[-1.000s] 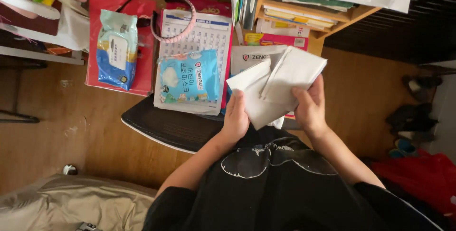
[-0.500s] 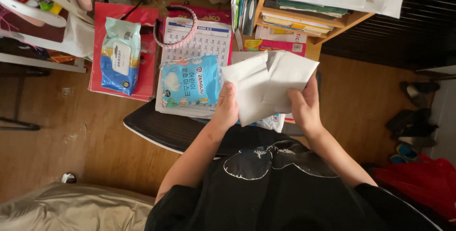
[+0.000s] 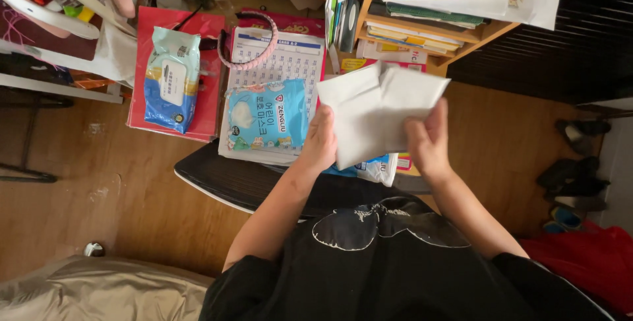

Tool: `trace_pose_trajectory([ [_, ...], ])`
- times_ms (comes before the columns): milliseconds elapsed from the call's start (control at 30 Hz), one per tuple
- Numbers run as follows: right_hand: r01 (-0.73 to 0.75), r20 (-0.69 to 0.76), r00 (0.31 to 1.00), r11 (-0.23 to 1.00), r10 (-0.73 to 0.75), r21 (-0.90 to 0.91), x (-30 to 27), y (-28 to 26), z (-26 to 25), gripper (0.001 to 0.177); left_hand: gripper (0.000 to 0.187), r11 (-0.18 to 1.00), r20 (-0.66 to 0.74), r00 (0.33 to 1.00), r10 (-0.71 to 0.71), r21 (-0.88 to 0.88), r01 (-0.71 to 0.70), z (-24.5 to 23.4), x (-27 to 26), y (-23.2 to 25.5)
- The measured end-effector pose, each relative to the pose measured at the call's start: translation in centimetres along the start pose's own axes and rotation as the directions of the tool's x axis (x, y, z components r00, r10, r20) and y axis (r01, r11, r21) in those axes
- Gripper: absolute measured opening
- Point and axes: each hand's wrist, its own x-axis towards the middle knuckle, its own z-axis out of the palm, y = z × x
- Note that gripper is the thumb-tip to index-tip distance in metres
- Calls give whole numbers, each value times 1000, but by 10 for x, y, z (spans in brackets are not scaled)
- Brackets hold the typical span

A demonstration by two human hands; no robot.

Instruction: The person organizes a cluttered desk by sorting and stacking papers, placing items into a box, and wiping a book cover with a wet wipe. They handle face masks, books, papers, markers, and a wet wipe, arranging them into piles and a storage box.

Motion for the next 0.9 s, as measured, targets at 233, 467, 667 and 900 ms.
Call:
trace_pose_trajectory([
  [233, -182, 193, 957, 967, 215, -176, 6, -10, -9, 34, 39, 792, 67, 932, 355, 509, -338, -48, 2, -82],
  [467, -81, 180, 981, 996, 76, 20, 7, -25, 6, 46, 49, 889, 79, 976, 201, 405, -216, 1, 0, -21],
  [667, 13, 130, 991, 999, -7, -49, 10, -32, 18, 28, 56, 891, 27, 969, 247, 387, -238, -46, 8, -88],
  [900, -39, 285, 949, 947, 136, -320, 33, -10, 0, 33, 55, 848, 119, 954, 276, 438, -300, -62, 24, -106],
])
